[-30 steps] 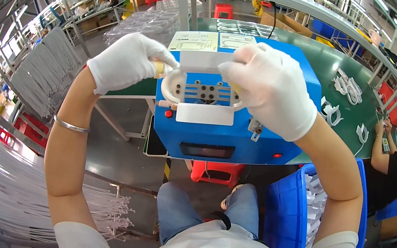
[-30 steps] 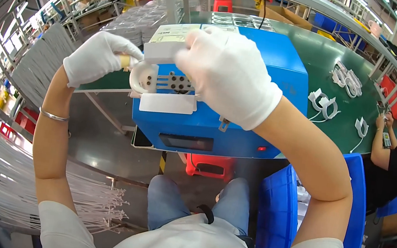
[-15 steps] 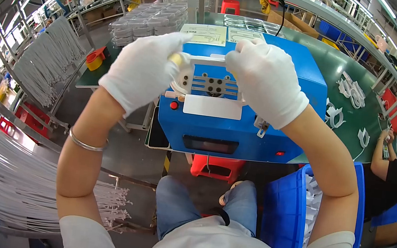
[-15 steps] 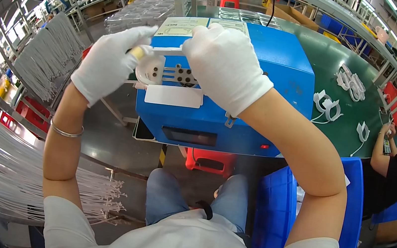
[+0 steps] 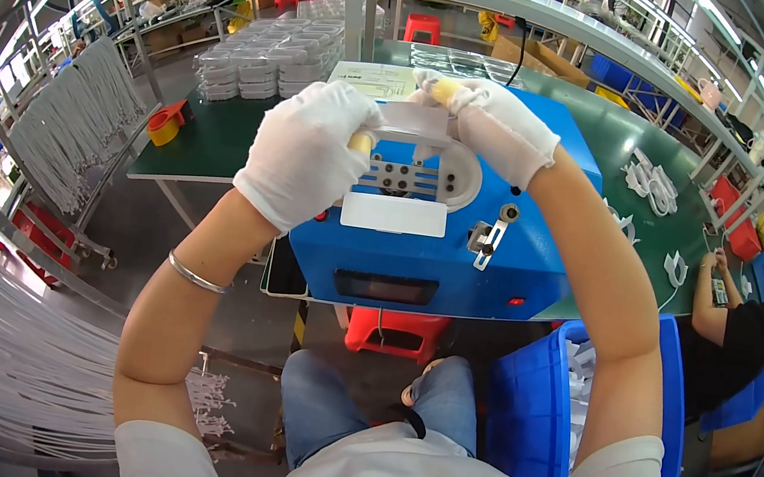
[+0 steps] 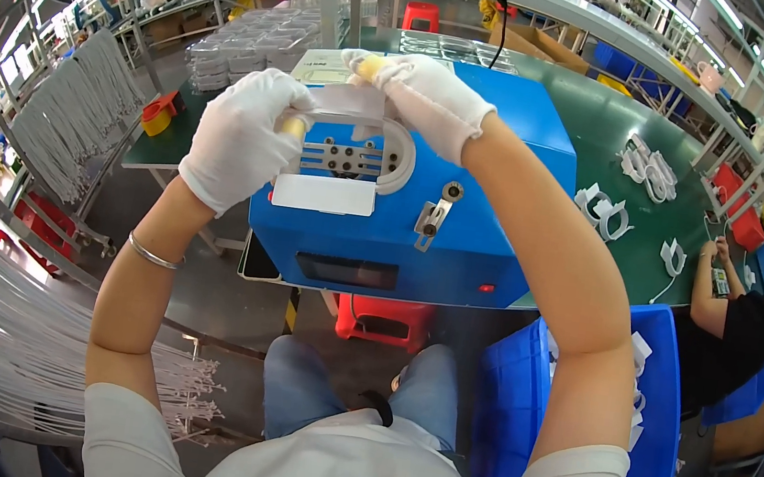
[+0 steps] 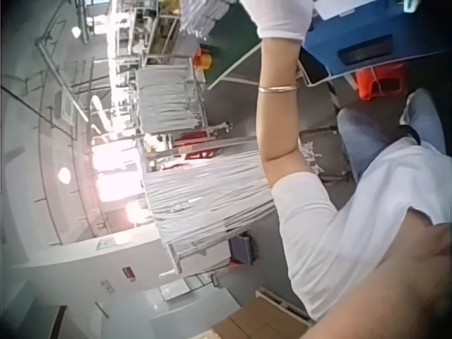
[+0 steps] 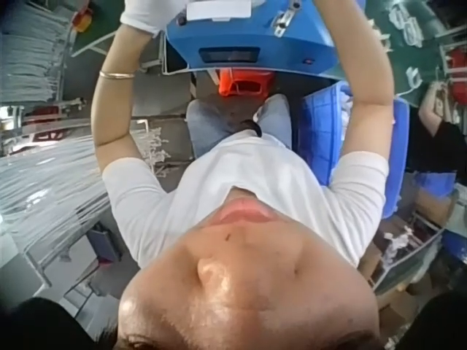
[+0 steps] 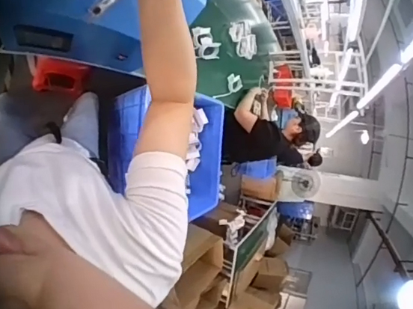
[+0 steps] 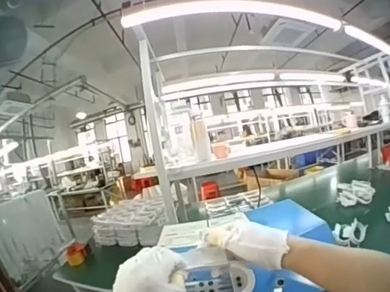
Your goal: Processing long white cables using a specialized workbench machine and plastic frames.
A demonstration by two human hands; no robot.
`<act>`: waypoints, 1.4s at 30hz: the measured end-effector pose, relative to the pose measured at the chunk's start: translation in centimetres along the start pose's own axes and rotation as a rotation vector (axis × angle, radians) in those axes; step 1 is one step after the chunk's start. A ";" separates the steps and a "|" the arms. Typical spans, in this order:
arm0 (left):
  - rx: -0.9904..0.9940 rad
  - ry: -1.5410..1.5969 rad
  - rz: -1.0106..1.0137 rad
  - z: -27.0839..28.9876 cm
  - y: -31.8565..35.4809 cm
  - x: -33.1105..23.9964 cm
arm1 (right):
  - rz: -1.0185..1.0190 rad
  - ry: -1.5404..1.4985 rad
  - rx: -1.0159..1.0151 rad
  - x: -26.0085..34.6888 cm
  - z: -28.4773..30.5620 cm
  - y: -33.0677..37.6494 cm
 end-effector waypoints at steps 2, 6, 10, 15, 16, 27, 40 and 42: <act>0.051 0.010 0.000 -0.3 0.1 0.2 | -0.012 -0.081 -0.028 1.3 -0.3 0.6; 0.038 -0.069 -0.013 -0.4 -0.4 0.1 | 0.130 -0.045 -0.007 1.9 -0.9 0.8; 0.070 -0.186 0.005 -0.3 -1.7 0.2 | 0.228 0.105 -0.041 2.1 -1.0 1.3; 0.433 0.052 0.221 -3.6 -0.6 2.3 | 0.404 0.181 -0.116 3.2 -1.5 2.2; 0.363 0.093 0.187 -3.2 -0.7 2.2 | 0.386 0.182 -0.113 3.4 -1.6 2.5; 0.046 0.151 0.176 0.1 1.3 2.8 | 0.329 0.275 -0.204 2.0 -1.5 2.6; -0.519 0.354 0.437 5.8 6.2 -0.8 | 0.417 0.422 -0.326 3.3 -0.9 3.0; -0.582 0.674 0.561 2.9 9.0 2.8 | 0.471 0.462 -0.344 2.6 -1.0 2.2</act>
Point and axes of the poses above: each hand's wrist, its own y-axis away from the middle knuckle, its own z-axis out of the back of the hand, x = y × z, the point moved 9 cm from there along -y, towards the middle knuckle, and after that the axes turned 1 degree about y, right-handed, at the moved point
